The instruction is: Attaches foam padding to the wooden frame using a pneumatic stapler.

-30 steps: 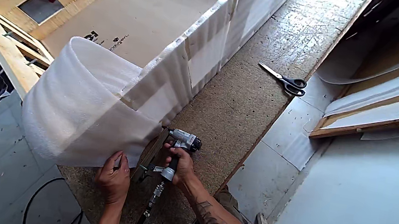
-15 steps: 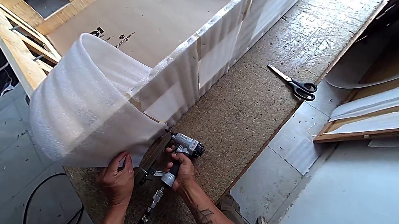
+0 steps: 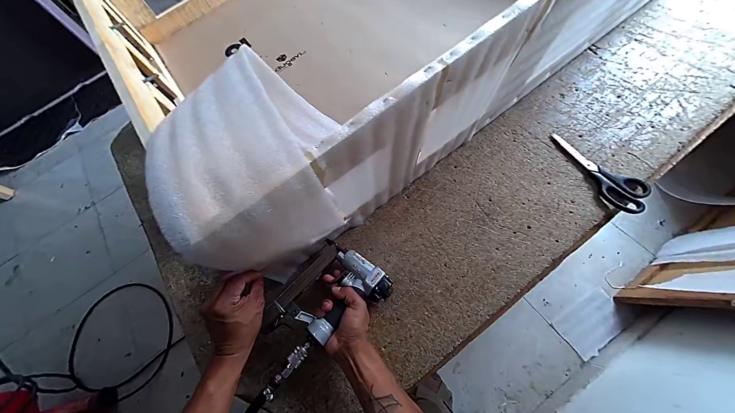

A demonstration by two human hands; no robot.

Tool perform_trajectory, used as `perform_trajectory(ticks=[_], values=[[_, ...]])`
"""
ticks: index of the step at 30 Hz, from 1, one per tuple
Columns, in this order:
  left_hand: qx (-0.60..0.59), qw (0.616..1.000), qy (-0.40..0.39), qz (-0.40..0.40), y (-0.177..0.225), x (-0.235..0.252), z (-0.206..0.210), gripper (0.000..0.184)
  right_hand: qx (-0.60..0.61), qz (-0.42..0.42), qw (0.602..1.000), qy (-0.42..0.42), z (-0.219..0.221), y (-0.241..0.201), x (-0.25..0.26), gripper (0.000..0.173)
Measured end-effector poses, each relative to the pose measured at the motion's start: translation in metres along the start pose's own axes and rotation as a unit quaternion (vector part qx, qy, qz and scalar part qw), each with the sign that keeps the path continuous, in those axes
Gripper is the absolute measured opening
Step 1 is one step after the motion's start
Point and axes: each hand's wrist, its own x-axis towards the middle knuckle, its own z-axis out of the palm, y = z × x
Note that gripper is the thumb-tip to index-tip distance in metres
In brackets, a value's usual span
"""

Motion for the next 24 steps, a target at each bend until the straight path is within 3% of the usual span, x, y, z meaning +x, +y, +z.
perform_trajectory(ticks=[6,14,18,21,24], values=[[-0.014,0.999,-0.019,0.026,-0.007,0.008,-0.008,0.003,0.004,0.037,0.999,0.008,-0.005,0.028,-0.016,0.034],[-0.026,0.996,-0.077,-0.029,-0.006,0.021,-0.027,0.003,-0.003,0.061,0.998,0.010,-0.005,0.059,-0.031,0.035],[-0.091,0.994,0.013,-0.060,0.011,0.036,-0.056,0.019,-0.022,0.088,0.996,0.010,0.000,0.071,-0.037,0.032],[-0.094,0.993,0.064,0.042,0.044,0.077,-0.084,0.038,-0.073,0.068,0.994,-0.038,-0.002,0.043,-0.057,0.039],[-0.014,0.975,-0.037,0.218,0.091,0.141,-0.092,0.049,-0.125,-0.047,0.984,-0.118,-0.006,-0.013,-0.085,0.046]])
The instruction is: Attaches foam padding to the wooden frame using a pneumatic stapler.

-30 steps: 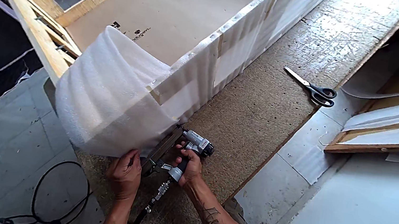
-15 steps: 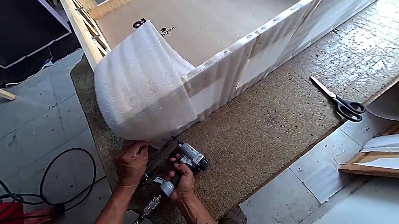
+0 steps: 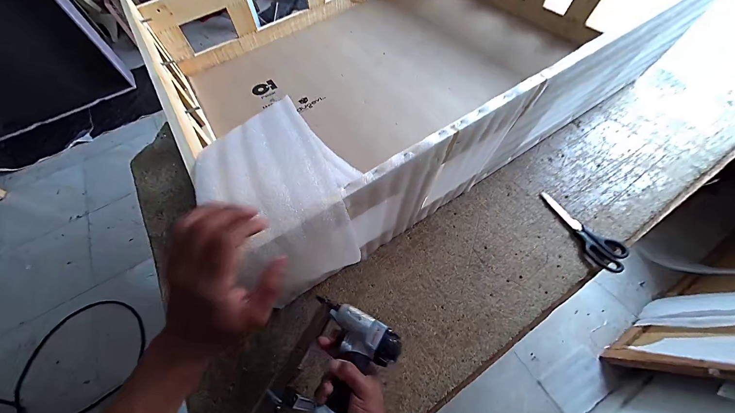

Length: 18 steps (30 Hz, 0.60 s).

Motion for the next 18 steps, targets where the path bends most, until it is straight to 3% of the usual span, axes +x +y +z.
perform_trajectory(ticks=[2,5,9,13,18], values=[[0.034,0.987,-0.125,0.096,0.008,0.057,0.016,0.053,-0.063,-0.112,0.991,-0.040,0.002,-0.041,-0.016,0.054],[0.061,0.954,-0.236,0.175,-0.007,0.118,0.063,0.065,-0.176,-0.265,0.945,-0.075,0.020,-0.102,-0.037,0.045],[0.056,0.950,-0.187,0.246,-0.029,0.157,0.072,0.066,-0.342,-0.361,0.861,-0.103,0.068,-0.190,-0.074,0.034],[0.059,0.949,-0.163,0.265,-0.040,0.170,0.068,0.058,-0.515,-0.331,0.775,-0.156,0.127,-0.266,-0.097,0.030],[0.006,0.970,-0.139,0.202,-0.069,0.152,0.107,0.058,-0.637,-0.149,0.726,-0.213,0.194,-0.291,-0.055,0.021]])
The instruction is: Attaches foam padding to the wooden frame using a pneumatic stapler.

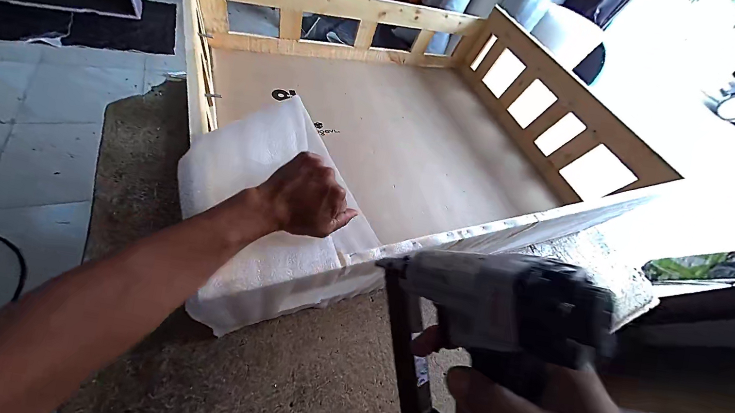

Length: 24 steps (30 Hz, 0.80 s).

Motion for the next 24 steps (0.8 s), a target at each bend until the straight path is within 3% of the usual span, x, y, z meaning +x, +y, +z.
perform_trajectory(ticks=[3,9,15,24], values=[[-0.019,0.999,0.035,-0.003,-0.004,-0.007,0.017,0.057,-0.028,0.057,0.997,-0.048,0.014,0.002,0.030,0.017],[-0.034,0.998,0.056,0.014,-0.005,-0.006,0.021,0.054,-0.073,0.091,0.991,-0.059,0.036,0.003,0.048,0.014],[-0.049,0.997,0.053,-0.002,-0.006,-0.004,0.017,0.049,-0.092,0.071,0.990,-0.082,0.062,-0.016,0.040,0.023],[-0.061,0.997,0.055,-0.011,-0.009,-0.004,0.012,0.046,-0.116,0.061,0.983,-0.128,0.110,-0.023,0.049,0.015]])
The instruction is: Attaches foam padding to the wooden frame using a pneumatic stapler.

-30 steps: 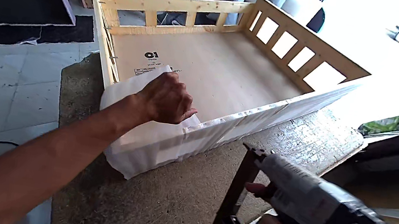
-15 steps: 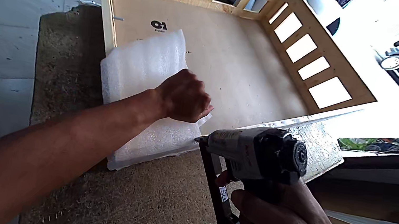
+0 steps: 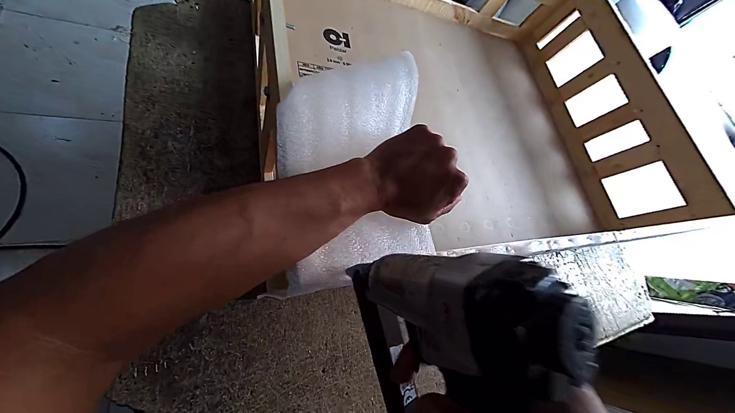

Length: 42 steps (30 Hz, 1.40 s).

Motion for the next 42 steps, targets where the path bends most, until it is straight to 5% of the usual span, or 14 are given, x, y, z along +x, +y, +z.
perform_trajectory(ticks=[8,11,14,16,18,20,23,26,28,32,37,42], values=[[0.001,1.000,0.000,-0.002,-0.007,0.000,-0.001,0.049,-0.024,-0.031,0.999,-0.012,0.024,-0.006,0.007,0.013],[0.012,0.996,0.088,0.007,-0.015,-0.003,-0.004,0.051,0.080,-0.037,0.995,0.043,0.006,0.003,-0.021,0.026],[-0.019,0.980,0.186,-0.069,-0.008,-0.033,-0.058,0.043,0.235,-0.080,0.962,0.112,-0.031,0.041,-0.051,0.043],[-0.094,0.947,0.260,-0.165,0.014,-0.089,-0.092,0.038,0.344,-0.107,0.927,0.104,-0.064,0.087,-0.062,0.052],[-0.119,0.913,0.268,-0.282,0.049,-0.165,-0.082,0.038,0.404,-0.125,0.900,0.108,-0.089,0.137,-0.064,0.056],[-0.152,0.871,0.171,-0.434,0.097,-0.234,-0.029,0.058,0.400,-0.115,0.892,0.177,-0.096,0.173,-0.062,0.053],[-0.233,0.747,0.084,-0.616,0.155,-0.269,0.051,0.081,0.330,-0.032,0.908,0.254,-0.088,0.219,-0.051,0.048],[-0.223,0.683,0.180,-0.671,0.162,-0.269,0.097,0.053,0.313,0.058,0.907,0.275,-0.057,0.243,-0.035,0.050],[-0.183,0.703,0.195,-0.659,0.157,-0.271,0.100,0.024,0.361,0.089,0.890,0.264,-0.031,0.258,-0.026,0.052],[-0.147,0.752,0.136,-0.628,0.150,-0.281,0.087,0.013,0.468,0.112,0.836,0.263,0.014,0.289,-0.014,0.052],[-0.133,0.775,0.112,-0.607,0.135,-0.278,0.079,0.025,0.576,0.078,0.771,0.260,0.024,0.339,-0.031,0.060],[-0.159,0.772,-0.025,-0.615,0.121,-0.269,0.055,0.044,0.505,-0.049,0.820,0.265,0.004,0.332,-0.059,0.065]])
